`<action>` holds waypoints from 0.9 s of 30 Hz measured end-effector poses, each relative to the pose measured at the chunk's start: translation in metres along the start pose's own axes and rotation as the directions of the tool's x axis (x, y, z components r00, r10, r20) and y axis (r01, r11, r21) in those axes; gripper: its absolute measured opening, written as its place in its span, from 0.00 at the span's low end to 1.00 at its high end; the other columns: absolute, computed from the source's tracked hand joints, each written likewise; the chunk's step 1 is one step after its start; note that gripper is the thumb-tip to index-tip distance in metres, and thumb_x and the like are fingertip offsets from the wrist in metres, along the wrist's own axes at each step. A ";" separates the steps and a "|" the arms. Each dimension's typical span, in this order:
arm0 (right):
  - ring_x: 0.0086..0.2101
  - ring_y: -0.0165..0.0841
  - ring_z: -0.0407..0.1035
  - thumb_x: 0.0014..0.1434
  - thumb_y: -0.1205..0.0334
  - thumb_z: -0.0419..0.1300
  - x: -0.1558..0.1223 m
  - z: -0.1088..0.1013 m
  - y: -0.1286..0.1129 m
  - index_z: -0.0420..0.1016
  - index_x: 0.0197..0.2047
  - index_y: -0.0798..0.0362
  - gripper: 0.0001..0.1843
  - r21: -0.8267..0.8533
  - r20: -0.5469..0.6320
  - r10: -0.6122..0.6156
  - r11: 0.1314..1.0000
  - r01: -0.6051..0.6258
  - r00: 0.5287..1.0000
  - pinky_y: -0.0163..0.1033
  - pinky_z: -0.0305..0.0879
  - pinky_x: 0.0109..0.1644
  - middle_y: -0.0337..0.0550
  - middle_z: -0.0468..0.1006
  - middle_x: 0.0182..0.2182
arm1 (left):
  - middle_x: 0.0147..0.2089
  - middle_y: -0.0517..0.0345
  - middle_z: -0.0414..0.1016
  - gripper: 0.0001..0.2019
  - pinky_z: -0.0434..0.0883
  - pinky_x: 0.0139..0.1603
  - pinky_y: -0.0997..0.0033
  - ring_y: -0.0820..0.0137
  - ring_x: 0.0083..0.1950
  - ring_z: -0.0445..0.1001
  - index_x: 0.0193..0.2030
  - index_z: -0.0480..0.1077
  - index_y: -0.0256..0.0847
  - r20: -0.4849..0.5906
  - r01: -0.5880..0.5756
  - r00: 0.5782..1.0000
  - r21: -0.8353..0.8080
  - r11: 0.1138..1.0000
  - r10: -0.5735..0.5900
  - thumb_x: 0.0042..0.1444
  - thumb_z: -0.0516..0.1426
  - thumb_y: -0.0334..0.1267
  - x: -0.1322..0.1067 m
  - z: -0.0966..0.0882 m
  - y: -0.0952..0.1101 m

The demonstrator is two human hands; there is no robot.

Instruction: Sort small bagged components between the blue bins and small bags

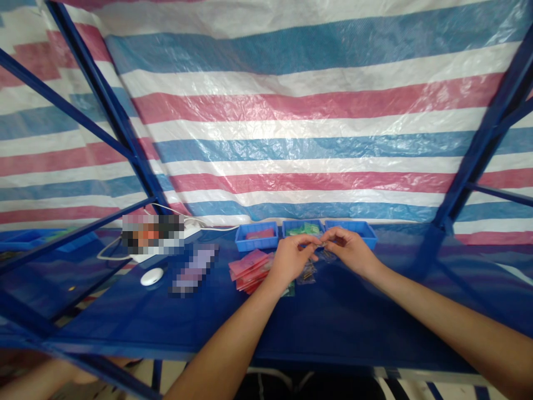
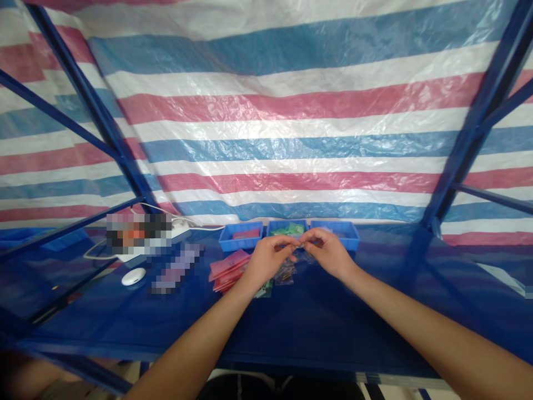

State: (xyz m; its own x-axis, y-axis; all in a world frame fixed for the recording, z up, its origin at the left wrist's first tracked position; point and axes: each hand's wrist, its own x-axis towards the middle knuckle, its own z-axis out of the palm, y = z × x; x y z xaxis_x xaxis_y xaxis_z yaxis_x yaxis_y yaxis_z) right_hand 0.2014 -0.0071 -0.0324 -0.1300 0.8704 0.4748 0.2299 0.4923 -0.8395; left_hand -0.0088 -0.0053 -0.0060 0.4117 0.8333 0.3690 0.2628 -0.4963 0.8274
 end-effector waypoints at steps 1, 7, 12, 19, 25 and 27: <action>0.38 0.40 0.74 0.61 0.52 0.66 0.000 0.000 0.001 0.81 0.44 0.46 0.10 0.015 0.018 0.015 1.000 -0.016 1.000 0.46 0.72 0.46 0.42 0.81 0.36 | 0.42 0.54 0.84 0.11 0.77 0.38 0.70 0.66 0.36 0.83 0.48 0.81 0.42 -0.005 0.002 1.000 0.006 1.000 -0.002 0.65 0.57 0.36 0.000 0.001 0.000; 0.43 0.42 0.75 0.64 0.55 0.62 -0.003 0.002 -0.010 0.82 0.44 0.45 0.09 -0.068 -0.006 -0.073 0.995 0.072 0.997 0.49 0.71 0.50 0.44 0.81 0.42 | 0.49 0.53 0.84 0.11 0.77 0.47 0.67 0.64 0.43 0.82 0.48 0.81 0.42 -0.055 -0.039 0.997 0.153 0.988 0.048 0.63 0.59 0.37 -0.001 0.001 0.004; 0.45 0.42 0.75 0.65 0.56 0.62 -0.005 0.005 -0.016 0.82 0.43 0.45 0.08 -0.070 -0.001 -0.112 0.991 0.111 0.994 0.47 0.71 0.50 0.44 0.80 0.43 | 0.49 0.51 0.84 0.18 0.77 0.47 0.66 0.62 0.46 0.82 0.49 0.81 0.42 -0.048 -0.040 0.998 0.165 0.986 0.048 0.62 0.61 0.52 -0.003 -0.001 0.006; 0.41 0.41 0.76 0.64 0.50 0.64 -0.006 0.006 -0.013 0.79 0.47 0.45 0.12 0.064 0.021 -0.017 0.998 0.015 1.000 0.48 0.73 0.48 0.43 0.82 0.40 | 0.45 0.51 0.84 0.19 0.76 0.46 0.66 0.61 0.45 0.81 0.45 0.82 0.41 -0.059 -0.048 0.996 0.198 0.979 0.061 0.61 0.62 0.55 -0.002 -0.001 0.005; 0.40 0.39 0.77 0.62 0.46 0.66 -0.005 0.009 -0.017 0.77 0.49 0.46 0.17 0.184 0.023 0.042 0.982 -0.045 0.999 0.46 0.77 0.45 0.43 0.82 0.40 | 0.44 0.53 0.84 0.10 0.75 0.46 0.67 0.63 0.45 0.81 0.43 0.81 0.42 -0.035 -0.084 0.995 0.231 0.969 0.095 0.63 0.61 0.44 -0.001 -0.002 0.005; 0.41 0.40 0.77 0.61 0.45 0.67 -0.004 0.010 -0.016 0.76 0.50 0.45 0.19 0.192 0.004 0.051 0.980 -0.050 0.999 0.46 0.78 0.44 0.44 0.82 0.42 | 0.45 0.53 0.83 0.08 0.75 0.47 0.67 0.63 0.47 0.80 0.41 0.81 0.42 -0.028 -0.111 0.992 0.239 0.965 0.121 0.63 0.61 0.41 -0.001 -0.002 0.007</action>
State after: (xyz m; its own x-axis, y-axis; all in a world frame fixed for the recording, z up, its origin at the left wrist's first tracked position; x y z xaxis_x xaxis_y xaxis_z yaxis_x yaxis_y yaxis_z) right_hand 0.1886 -0.0189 -0.0238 -0.1224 0.8942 0.4306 0.0470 0.4386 -0.8974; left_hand -0.0092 -0.0096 0.0003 0.4160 0.7734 0.4784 0.4165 -0.6297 0.6558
